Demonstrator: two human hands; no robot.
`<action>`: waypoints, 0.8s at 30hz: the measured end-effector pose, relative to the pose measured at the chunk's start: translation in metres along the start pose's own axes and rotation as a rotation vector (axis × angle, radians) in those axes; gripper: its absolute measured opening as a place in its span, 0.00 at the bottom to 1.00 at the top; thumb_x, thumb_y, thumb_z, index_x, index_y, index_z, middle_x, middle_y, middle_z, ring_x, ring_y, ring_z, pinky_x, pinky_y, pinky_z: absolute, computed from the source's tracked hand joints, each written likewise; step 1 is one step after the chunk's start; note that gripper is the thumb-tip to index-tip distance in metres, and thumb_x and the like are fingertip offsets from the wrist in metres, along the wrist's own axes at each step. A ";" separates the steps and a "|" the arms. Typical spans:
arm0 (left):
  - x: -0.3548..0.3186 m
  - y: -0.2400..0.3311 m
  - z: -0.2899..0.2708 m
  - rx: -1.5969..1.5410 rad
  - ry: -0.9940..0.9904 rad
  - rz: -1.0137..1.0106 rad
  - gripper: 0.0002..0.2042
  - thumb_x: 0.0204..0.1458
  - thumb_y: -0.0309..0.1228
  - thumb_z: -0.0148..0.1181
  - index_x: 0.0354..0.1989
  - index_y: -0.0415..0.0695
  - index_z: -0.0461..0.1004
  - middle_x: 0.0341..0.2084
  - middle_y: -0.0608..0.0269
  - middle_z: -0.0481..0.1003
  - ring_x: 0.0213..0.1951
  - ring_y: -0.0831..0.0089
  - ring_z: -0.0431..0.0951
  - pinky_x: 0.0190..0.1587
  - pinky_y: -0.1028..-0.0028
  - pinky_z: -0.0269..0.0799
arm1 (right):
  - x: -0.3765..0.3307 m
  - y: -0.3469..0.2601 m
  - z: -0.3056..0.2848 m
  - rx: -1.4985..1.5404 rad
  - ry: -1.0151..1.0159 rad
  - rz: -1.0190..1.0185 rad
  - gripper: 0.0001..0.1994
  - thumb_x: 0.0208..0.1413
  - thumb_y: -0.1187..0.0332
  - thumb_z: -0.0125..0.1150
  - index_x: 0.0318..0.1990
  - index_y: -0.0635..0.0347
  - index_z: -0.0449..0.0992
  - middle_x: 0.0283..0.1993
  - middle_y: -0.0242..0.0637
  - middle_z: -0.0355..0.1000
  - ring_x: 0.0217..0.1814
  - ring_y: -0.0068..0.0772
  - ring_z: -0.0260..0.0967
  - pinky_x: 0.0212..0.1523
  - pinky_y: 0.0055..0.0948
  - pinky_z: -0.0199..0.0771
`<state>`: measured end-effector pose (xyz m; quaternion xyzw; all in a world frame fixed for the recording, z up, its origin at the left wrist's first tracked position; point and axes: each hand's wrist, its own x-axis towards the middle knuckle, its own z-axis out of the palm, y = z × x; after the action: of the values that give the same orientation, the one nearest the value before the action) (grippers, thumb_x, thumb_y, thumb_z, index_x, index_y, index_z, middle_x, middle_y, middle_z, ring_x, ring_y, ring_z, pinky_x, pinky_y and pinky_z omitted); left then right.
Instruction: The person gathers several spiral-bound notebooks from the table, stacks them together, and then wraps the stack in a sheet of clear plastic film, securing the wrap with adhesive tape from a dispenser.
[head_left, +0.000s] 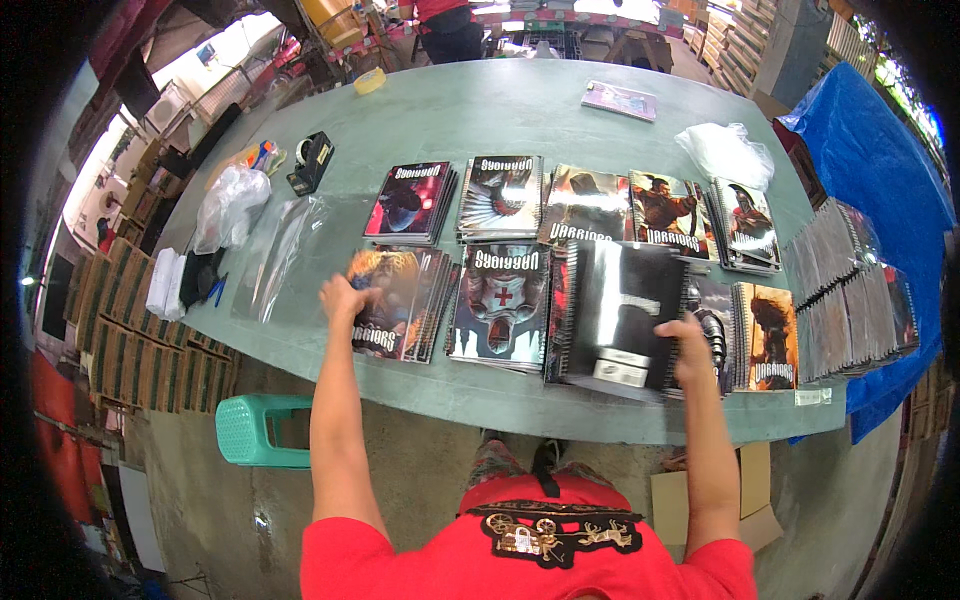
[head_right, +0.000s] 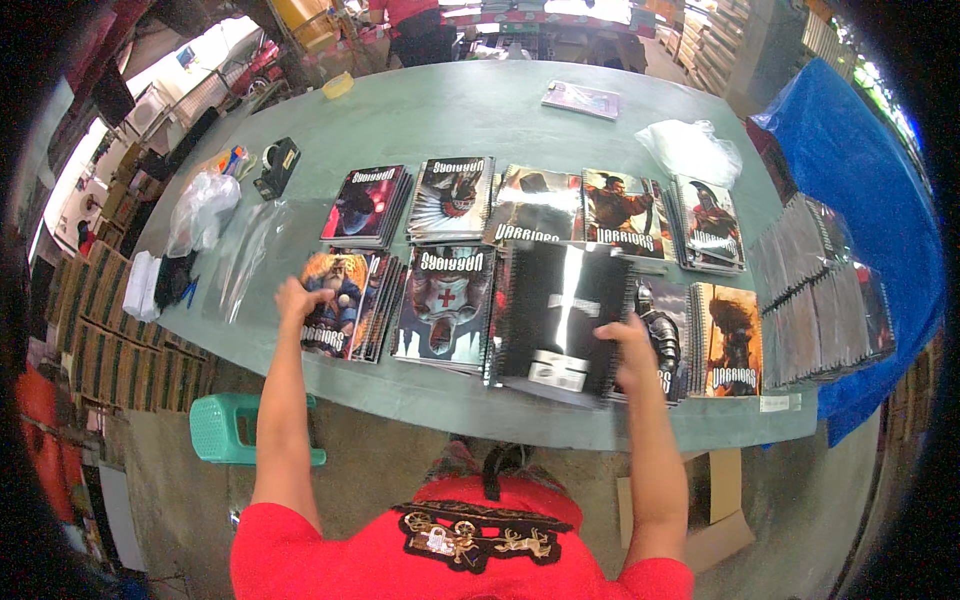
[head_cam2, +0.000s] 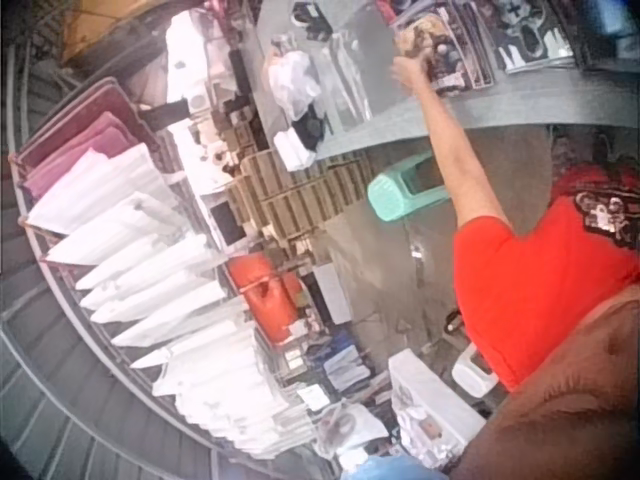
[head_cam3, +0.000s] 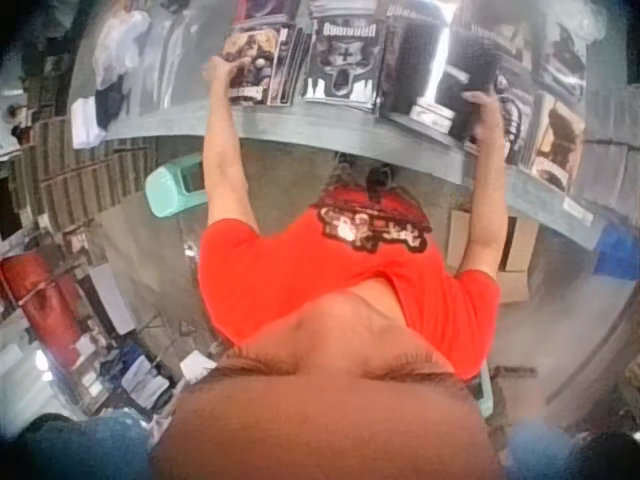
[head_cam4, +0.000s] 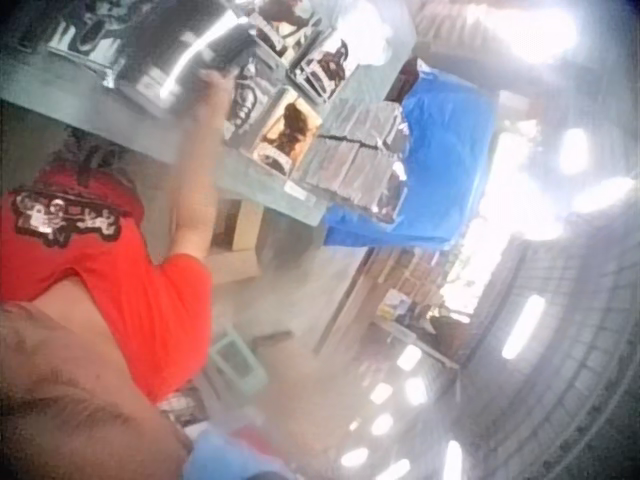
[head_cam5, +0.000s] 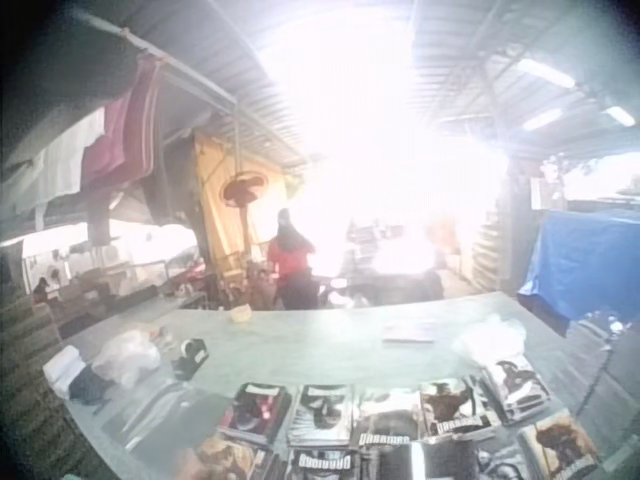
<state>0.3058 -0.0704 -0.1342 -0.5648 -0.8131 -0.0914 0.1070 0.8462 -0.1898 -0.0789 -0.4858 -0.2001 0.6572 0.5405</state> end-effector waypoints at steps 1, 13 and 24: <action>-0.007 0.022 -0.013 0.103 0.209 0.057 0.28 0.32 0.45 0.67 0.37 0.37 0.65 0.27 0.44 0.73 0.35 0.53 0.75 0.36 0.56 0.67 | -0.012 -0.013 -0.012 0.061 0.022 -0.005 0.22 0.38 0.79 0.59 0.46 0.63 0.66 0.39 0.36 0.69 0.38 0.33 0.68 0.41 0.33 0.69; -0.207 0.271 -0.065 -0.555 0.147 0.951 0.22 0.44 0.30 0.54 0.51 0.47 0.63 0.44 0.41 0.64 0.49 0.47 0.62 0.51 0.57 0.60 | -0.023 -0.007 -0.066 -0.106 0.024 -0.058 0.22 0.43 0.69 0.59 0.48 0.65 0.65 0.41 0.39 0.69 0.38 0.31 0.69 0.41 0.30 0.71; -0.176 0.274 -0.129 -0.924 -0.644 0.306 0.30 0.38 0.28 0.61 0.51 0.39 0.55 0.23 0.52 0.71 0.26 0.56 0.72 0.33 0.66 0.67 | -0.029 0.006 -0.093 -0.004 0.098 -0.151 0.28 0.34 0.81 0.50 0.51 0.63 0.58 0.40 0.37 0.65 0.34 0.29 0.67 0.34 0.28 0.72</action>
<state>0.6315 -0.1690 -0.0517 -0.6632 -0.5897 -0.2440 -0.3910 0.9208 -0.2421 -0.1136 -0.5021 -0.2105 0.5896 0.5966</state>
